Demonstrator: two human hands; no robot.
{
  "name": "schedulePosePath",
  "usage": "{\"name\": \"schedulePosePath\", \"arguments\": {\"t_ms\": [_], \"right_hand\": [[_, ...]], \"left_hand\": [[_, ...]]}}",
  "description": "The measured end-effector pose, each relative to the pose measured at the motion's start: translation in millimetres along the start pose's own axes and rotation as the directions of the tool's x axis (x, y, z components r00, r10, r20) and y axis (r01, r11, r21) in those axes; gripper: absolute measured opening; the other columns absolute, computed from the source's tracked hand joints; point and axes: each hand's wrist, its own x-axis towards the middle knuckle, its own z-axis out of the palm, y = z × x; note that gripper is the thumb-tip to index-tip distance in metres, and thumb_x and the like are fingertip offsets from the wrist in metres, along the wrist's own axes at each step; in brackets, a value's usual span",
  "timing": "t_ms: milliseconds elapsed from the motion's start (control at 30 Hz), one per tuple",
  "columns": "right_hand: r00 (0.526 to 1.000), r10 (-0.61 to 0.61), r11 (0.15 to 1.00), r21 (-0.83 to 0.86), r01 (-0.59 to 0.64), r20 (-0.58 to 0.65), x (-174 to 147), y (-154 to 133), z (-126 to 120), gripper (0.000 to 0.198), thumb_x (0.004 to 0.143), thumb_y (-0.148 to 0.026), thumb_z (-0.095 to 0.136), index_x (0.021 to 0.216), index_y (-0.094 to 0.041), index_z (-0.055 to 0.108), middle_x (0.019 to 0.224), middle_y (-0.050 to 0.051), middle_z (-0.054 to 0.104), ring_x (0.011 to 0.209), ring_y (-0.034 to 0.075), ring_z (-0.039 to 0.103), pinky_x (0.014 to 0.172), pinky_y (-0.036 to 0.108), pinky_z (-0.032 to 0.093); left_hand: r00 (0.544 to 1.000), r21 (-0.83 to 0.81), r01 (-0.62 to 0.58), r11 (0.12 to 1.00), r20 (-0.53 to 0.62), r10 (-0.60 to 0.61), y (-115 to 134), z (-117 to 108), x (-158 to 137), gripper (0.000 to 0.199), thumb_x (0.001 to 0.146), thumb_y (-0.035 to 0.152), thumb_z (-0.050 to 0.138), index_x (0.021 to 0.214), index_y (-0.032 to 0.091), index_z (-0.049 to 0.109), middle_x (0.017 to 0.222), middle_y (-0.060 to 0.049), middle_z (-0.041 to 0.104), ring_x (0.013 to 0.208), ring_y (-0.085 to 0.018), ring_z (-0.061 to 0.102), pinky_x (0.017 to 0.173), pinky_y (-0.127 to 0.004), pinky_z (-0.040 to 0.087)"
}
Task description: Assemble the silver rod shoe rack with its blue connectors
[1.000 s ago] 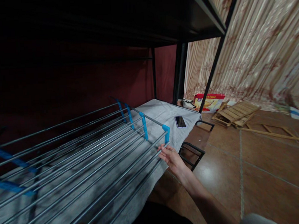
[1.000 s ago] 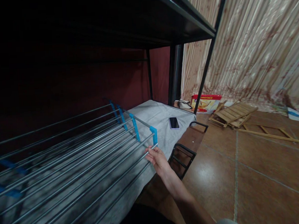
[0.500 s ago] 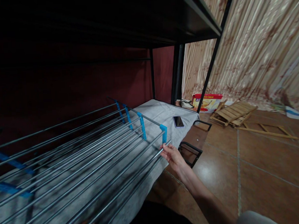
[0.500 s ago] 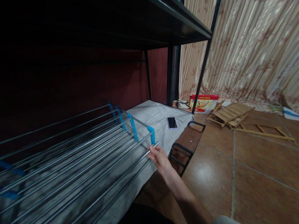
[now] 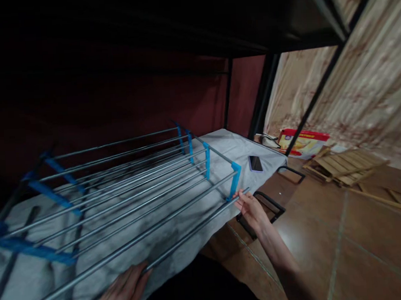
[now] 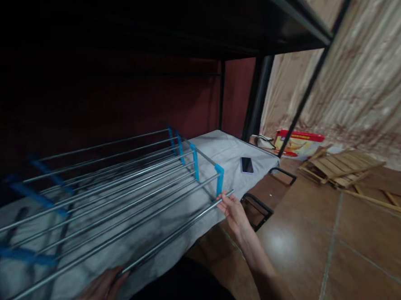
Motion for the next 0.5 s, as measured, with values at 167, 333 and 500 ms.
{"name": "schedulePosePath", "arguments": {"t_ms": [167,333,500], "right_hand": [[0.996,0.08,0.991,-0.101,-0.085,-0.046,9.7,14.8,-37.7,0.03,0.06,-0.025,0.091,0.079,-0.02,0.069,0.087,-0.003,0.07,0.083,0.01,0.067,0.079,0.02,0.058],[0.989,0.128,0.955,-0.258,-0.144,-0.079,40.3,33.8,-75.4,0.021,0.068,-0.028,0.084,0.082,-0.024,0.069,0.091,-0.003,0.068,0.09,0.012,0.066,0.089,0.026,0.057],[0.987,0.115,0.929,-0.339,-0.147,-0.114,46.3,39.1,-79.6,0.019,0.069,-0.036,0.084,0.078,-0.029,0.069,0.092,0.002,0.067,0.105,0.021,0.065,0.116,0.043,0.041]], "left_hand": [[0.934,-0.085,0.329,0.94,0.174,-0.312,37.6,-27.9,20.3,0.026,0.101,0.037,0.045,0.111,0.023,0.064,0.098,-0.003,0.074,0.087,-0.019,0.069,0.077,-0.032,0.053],[0.875,-0.053,0.427,0.903,0.276,-0.398,40.6,-40.8,23.8,0.026,0.101,0.039,0.043,0.104,0.022,0.062,0.093,-0.003,0.069,0.084,-0.02,0.063,0.075,-0.033,0.045],[0.894,-0.007,0.389,0.921,0.244,-0.376,43.4,-55.2,27.9,0.026,0.102,0.037,0.042,0.107,0.02,0.061,0.091,-0.004,0.065,0.083,-0.018,0.059,0.076,-0.033,0.042]]}}
